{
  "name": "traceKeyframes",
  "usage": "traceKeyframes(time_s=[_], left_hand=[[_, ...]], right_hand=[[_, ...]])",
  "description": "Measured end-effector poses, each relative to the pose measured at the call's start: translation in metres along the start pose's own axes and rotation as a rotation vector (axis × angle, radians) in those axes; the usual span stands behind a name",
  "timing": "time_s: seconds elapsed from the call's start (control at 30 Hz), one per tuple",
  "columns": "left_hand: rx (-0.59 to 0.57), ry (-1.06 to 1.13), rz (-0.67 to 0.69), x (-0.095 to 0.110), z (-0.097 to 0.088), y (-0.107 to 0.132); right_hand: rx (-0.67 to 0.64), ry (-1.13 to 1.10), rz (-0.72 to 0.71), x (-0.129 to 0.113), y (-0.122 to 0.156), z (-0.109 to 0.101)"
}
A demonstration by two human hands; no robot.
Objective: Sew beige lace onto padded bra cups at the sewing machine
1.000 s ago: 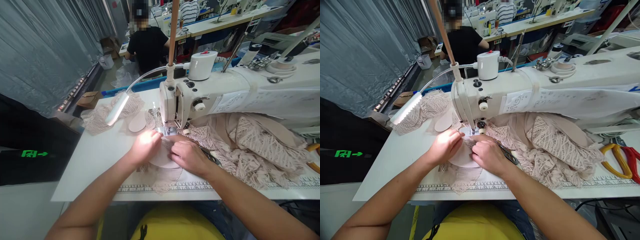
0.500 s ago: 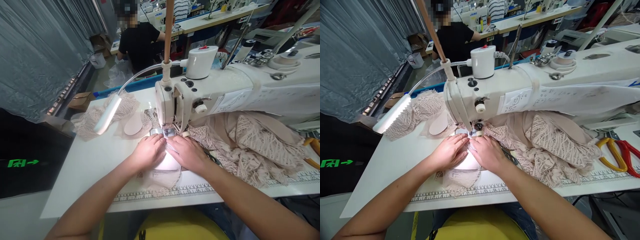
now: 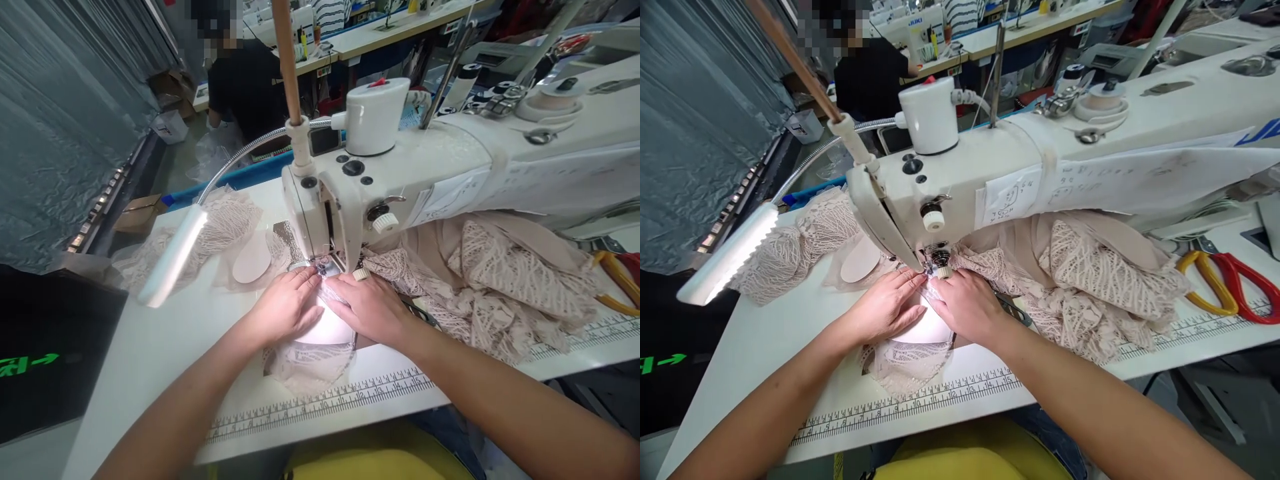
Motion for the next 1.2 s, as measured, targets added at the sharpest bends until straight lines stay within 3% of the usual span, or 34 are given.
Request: traceKeyframes(time_s=[0.23,0.43,0.6,0.77,0.93,1.2], left_hand=[[0.006,0.0,0.04,-0.004,-0.001,-0.001],[-0.077,-0.046,0.105,-0.007,-0.005,-0.001],[0.042,-0.092,0.146,0.008,-0.019,0.004],[0.151,-0.021,0.151,0.02,-0.014,0.008],[0.156,0.001,0.14,0.018,-0.004,0.009],[0.167,0.067,0.139,0.009,-0.004,0.01]], right_hand=[[-0.013,0.008,0.042,0.0,-0.003,-0.007],[0.04,0.0,0.02,0.002,-0.002,-0.005],[0.144,-0.059,0.016,0.008,0.002,-0.007],[0.135,-0.071,-0.057,0.003,0.004,-0.008],[0.115,-0.056,-0.12,-0.003,0.006,-0.005],[0.127,-0.03,-0.126,-0.004,0.005,-0.006]])
Point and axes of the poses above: each hand's wrist, its own y-axis away from the middle knuckle, its own z-axis out of the palm, x = y × z, the point moved 8 cm from there along -y, towards the middle knuckle, and after that the axes turned 1 degree about y, right-handed, at the moved point
